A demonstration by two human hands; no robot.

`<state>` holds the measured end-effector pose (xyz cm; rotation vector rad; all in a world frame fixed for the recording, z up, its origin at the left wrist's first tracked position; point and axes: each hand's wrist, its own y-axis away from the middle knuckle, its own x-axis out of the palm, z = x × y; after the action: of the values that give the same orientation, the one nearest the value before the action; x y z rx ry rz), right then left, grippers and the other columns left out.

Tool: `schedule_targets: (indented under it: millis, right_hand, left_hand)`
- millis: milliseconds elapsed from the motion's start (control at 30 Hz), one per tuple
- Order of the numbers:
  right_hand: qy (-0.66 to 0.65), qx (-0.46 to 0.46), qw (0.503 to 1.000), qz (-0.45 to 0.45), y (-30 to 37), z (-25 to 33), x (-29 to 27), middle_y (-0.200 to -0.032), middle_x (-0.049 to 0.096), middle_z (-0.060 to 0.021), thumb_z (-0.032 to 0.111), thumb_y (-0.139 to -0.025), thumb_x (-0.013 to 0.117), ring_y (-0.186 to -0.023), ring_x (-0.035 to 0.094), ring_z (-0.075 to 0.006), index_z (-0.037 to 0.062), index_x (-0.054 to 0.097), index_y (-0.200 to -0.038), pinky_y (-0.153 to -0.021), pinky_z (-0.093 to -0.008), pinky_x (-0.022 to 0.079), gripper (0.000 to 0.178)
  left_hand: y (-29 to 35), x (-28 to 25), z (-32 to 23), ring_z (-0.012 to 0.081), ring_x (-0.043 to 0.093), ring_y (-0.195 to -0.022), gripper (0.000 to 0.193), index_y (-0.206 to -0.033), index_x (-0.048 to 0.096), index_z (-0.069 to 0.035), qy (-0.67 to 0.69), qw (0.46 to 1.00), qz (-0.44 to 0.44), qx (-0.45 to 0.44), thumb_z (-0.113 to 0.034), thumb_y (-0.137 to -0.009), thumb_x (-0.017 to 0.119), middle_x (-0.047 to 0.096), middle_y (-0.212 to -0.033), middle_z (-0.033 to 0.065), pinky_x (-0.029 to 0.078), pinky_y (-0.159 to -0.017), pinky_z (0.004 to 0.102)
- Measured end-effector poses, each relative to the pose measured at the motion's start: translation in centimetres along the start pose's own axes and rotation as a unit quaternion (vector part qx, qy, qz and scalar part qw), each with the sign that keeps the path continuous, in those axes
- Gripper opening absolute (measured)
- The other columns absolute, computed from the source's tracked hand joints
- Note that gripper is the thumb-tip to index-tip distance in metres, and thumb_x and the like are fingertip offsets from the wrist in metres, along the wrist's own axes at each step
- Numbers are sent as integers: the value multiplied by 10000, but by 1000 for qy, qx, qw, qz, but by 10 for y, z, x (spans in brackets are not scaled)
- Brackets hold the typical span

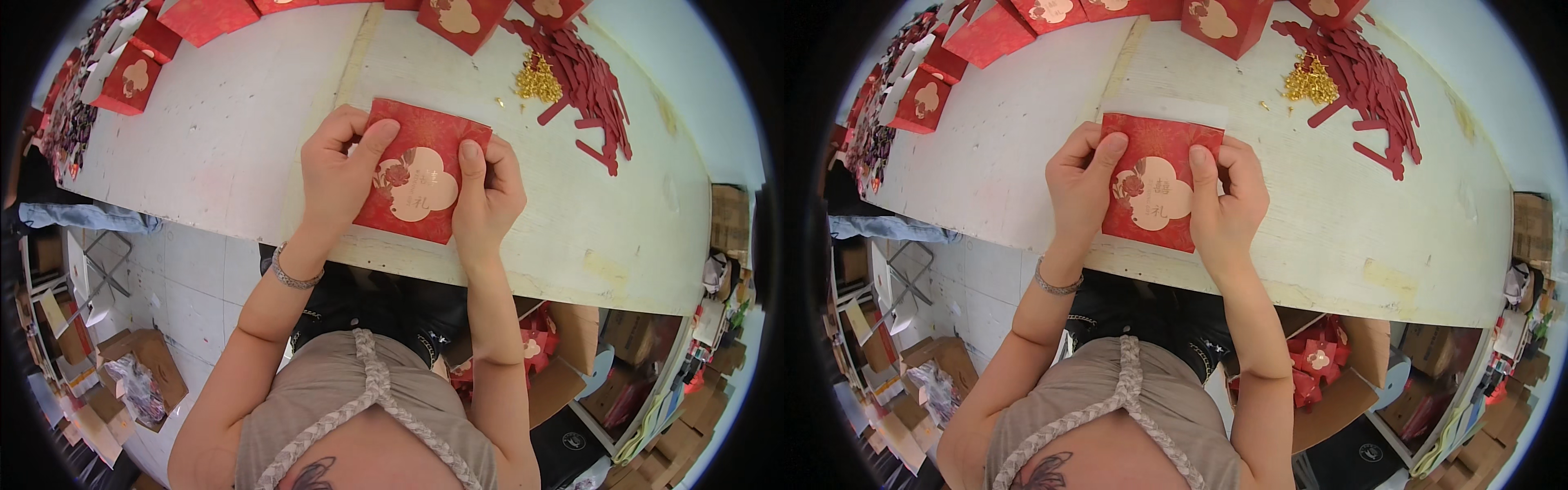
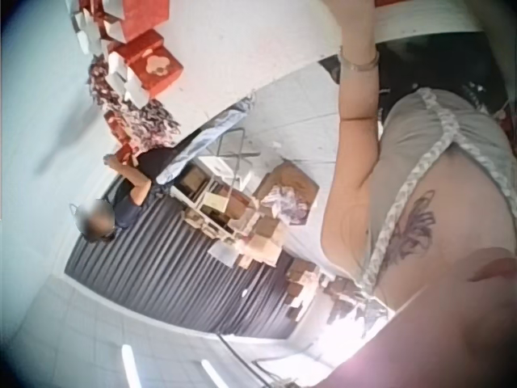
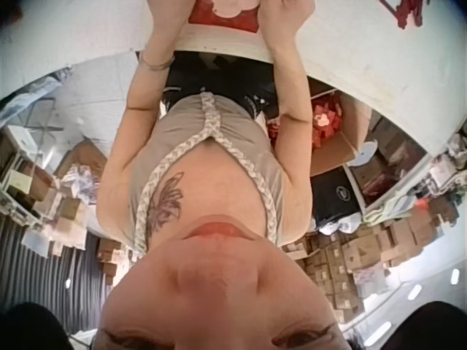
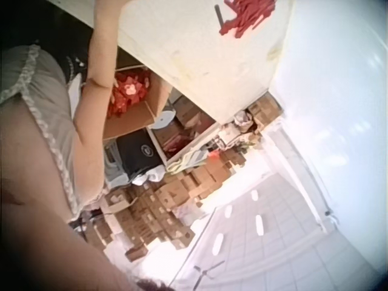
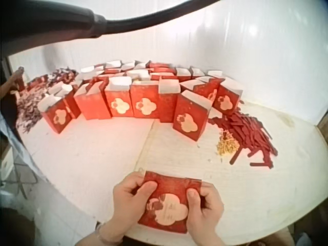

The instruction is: The person assembles small red paper boxes by folding flat pieces and inserting red sticks into slots to form the structure. The person repeats this process for multiple boxes, placing finished units on the table.

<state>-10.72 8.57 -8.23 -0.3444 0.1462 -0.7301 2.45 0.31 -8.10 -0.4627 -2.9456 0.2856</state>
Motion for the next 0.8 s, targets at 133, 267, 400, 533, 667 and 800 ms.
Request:
schedule_targets:
  millis: [133, 267, 400, 533, 667, 800]
  right_hand:
    - [-91, 50, 994, -12, -6, 11, 11, -841, 589, -22, 45, -836, 686, -757, 546, -78, 22, 520, -967, -702, -221, 450, 212]
    - [-87, 86, 992, 34, -6, 10, 4, -827, 581, -14, 38, -809, 716, -756, 548, -66, 50, 464, -964, -704, -213, 449, 297]
    - [-68, 46, 996, 47, -1, 0, 0, -847, 611, -32, 43, -823, 704, -776, 567, -70, 52, 449, -1000, -704, -210, 450, 311]
    - [-142, 69, 987, 27, -2, 7, 6, -889, 643, -62, 54, -850, 676, -795, 577, -75, 19, 472, -1057, -711, -206, 451, 293]
    - [-186, 129, 973, 42, -5, 21, 8, -936, 657, -75, 68, -881, 639, -833, 590, -87, -15, 491, -1154, -756, -217, 458, 322]
    - [-209, 142, 966, 47, -4, 8, 2, -982, 647, -74, 75, -895, 622, -876, 585, -90, -7, 493, -1189, -791, -225, 457, 332]
  left_hand:
    - [-2, 5, -4, 78, 489, -670, 149, -805, 599, 14, -65, 996, -13, 57, -109, -857, 665, 584, -801, 7, 417, -613, 227]
    - [-3, 9, -17, 75, 506, -679, 123, -833, 609, -4, 4, 999, 16, -31, -114, -860, 656, 597, -826, 11, 429, -617, 217]
    - [-11, 3, -26, 59, 533, -718, 120, -901, 607, -11, -39, 995, 53, -70, -124, -880, 640, 612, -830, 10, 453, -642, 207]
    - [-5, 4, -21, 61, 569, -752, 186, -1057, 555, -11, 112, 991, 24, -72, -100, -902, 607, 638, -846, 36, 475, -660, 200]
    - [-4, 3, -26, 91, 605, -885, 316, -1215, 478, -19, 158, 981, 23, -110, -44, -912, 563, 648, -964, 87, 505, -762, 233]
    - [-12, 3, -25, 92, 602, -877, 344, -1242, 464, -11, 233, 957, 80, -151, -82, -919, 562, 637, -1059, 116, 504, -735, 220]
